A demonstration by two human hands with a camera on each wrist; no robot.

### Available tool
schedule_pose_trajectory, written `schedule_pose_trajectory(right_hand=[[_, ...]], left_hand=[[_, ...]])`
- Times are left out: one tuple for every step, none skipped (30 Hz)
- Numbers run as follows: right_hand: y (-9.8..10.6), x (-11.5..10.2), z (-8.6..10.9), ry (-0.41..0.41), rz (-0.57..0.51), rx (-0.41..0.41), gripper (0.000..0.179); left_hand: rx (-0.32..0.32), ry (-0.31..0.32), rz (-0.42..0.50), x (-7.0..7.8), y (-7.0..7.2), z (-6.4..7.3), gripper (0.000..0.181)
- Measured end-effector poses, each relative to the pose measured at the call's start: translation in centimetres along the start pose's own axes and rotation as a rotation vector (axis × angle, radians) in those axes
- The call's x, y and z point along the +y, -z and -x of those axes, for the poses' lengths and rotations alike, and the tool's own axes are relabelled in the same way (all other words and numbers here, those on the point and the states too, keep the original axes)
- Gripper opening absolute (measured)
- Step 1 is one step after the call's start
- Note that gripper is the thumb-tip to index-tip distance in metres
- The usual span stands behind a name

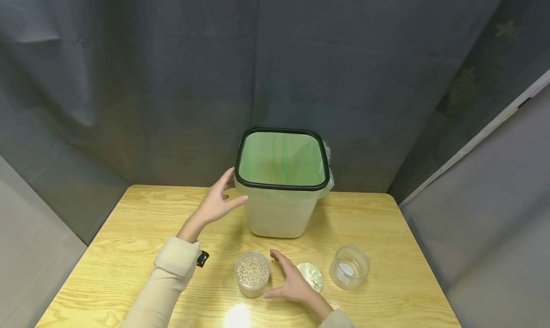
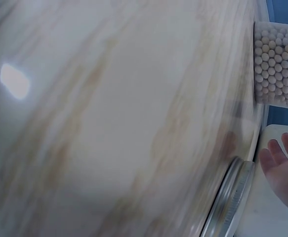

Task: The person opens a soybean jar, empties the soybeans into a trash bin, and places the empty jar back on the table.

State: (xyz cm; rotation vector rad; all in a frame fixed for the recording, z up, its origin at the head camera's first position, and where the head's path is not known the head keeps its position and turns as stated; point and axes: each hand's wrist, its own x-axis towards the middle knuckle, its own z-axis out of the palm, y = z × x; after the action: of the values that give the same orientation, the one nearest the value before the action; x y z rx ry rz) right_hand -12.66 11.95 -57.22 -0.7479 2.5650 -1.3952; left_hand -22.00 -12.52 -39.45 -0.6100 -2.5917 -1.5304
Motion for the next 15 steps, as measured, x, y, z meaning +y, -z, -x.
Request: schedule_pose_trajectory(right_hand=[[0.0,-0.1,-0.1,0.000,-0.005,-0.004,0.108],[0.0,-0.1,-0.1,0.003,-0.006,-0.005,0.108],[-0.1,-0.1,-0.2,0.001,-0.011,-0.008,0.108],[-0.1,-0.1,-0.2,0.001,-0.011,-0.012,0.108],[-0.1,-0.1,-0.3,0.002,-0.010,-0.015,0.108],[-0.2,-0.1,-0.3,0.001,-0.008,-0.018,0.108],[-0.3,0.0,-0.4,0.001,-0.007,-0.021,0.108],[-0.3,0.0,-0.4,-0.001,-0.003,-0.025,0.109],[-0.4,0.1,-0.5,-0.004,-0.005,-0.027,0.109],[-0.5,0.1,-0.5,-0.003,-0.003,-0.028,0.109],[-0.6,0.2,-0.6,-0.005,-0.006,-0.030,0.109],[-0.7,0.2,-0.6,-0.006,-0.010,-0.034,0.109],[-0.7,0.3,-0.7,-0.004,-0.014,-0.036,0.110],[-0.8,0.3,-0.7,-0.002,-0.020,-0.039,0.110],[-0.9,0.3,-0.8,-0.001,-0.024,-0.041,0.110]], left_hand=[[-0.007,-0.008,-0.003,0.0,0.1,0.3,0.084],[-0.014,-0.013,-0.008,-0.1,0.3,0.6,0.084],[-0.020,-0.017,-0.014,-0.1,0.4,0.9,0.084],[-0.025,-0.022,-0.018,-0.2,0.6,1.2,0.084],[-0.028,-0.023,-0.020,-0.2,0.7,1.5,0.085],[-0.030,-0.027,-0.021,-0.3,0.8,1.9,0.085],[-0.033,-0.030,-0.023,-0.3,0.9,2.2,0.085],[-0.038,-0.033,-0.024,-0.4,1.0,2.5,0.086],[-0.042,-0.041,-0.028,-0.5,1.2,2.8,0.086],[-0.045,-0.048,-0.040,-0.6,1.3,3.1,0.085],[-0.048,-0.054,-0.051,-0.7,1.4,3.4,0.085],[-0.052,-0.060,-0.065,-0.9,1.5,3.8,0.085],[-0.056,-0.066,-0.077,-1.0,1.6,4.1,0.086],[-0.058,-0.071,-0.092,-1.1,1.7,4.4,0.086],[-0.060,-0.078,-0.107,-1.2,1.8,4.7,0.086]])
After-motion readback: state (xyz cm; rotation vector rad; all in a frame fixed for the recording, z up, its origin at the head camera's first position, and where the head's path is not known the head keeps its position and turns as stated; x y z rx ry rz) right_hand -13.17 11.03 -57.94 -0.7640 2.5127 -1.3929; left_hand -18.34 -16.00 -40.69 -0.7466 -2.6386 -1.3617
